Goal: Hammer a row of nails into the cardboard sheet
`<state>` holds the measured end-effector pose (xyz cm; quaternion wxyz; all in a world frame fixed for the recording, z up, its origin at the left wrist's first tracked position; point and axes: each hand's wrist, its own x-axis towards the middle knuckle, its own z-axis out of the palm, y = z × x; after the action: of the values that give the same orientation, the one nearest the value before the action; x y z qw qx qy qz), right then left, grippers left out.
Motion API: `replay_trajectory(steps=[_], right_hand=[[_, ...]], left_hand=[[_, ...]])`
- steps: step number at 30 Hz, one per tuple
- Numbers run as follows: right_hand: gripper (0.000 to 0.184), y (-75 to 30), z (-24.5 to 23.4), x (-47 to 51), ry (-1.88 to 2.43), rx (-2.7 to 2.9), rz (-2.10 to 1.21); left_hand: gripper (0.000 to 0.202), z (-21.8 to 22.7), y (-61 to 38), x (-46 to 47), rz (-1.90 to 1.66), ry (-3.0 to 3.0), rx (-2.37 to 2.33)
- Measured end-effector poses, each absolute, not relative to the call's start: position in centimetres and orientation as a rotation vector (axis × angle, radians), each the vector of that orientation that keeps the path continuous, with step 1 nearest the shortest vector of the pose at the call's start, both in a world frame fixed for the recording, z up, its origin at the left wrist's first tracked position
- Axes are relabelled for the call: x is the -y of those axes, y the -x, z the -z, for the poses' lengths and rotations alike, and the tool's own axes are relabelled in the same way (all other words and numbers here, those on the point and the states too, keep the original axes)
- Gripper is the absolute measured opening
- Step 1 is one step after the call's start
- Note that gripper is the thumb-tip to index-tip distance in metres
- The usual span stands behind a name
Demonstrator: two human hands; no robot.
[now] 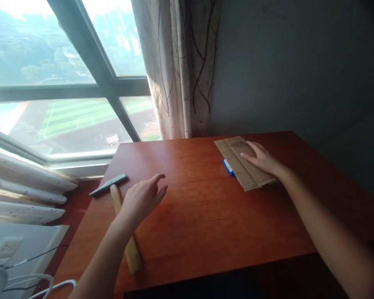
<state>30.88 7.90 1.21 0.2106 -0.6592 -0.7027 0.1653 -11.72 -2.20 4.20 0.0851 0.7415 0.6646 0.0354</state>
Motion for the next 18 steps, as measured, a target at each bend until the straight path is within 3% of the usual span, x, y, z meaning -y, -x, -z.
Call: replay_trajectory(steps=[12, 18], right_hand=[[0.075, -13.1, -1.8, -9.1, 1.447, 2.378, -0.365], [0.051, -9.4, -4.0, -10.2, 1.196, 2.484, -0.146]], left_hand=[[0.026, -6.4, 10.6, -2.4, -0.72, -2.299, -1.793], [0.023, -5.7, 12.0, -5.9, -0.803, -2.263, -1.862]])
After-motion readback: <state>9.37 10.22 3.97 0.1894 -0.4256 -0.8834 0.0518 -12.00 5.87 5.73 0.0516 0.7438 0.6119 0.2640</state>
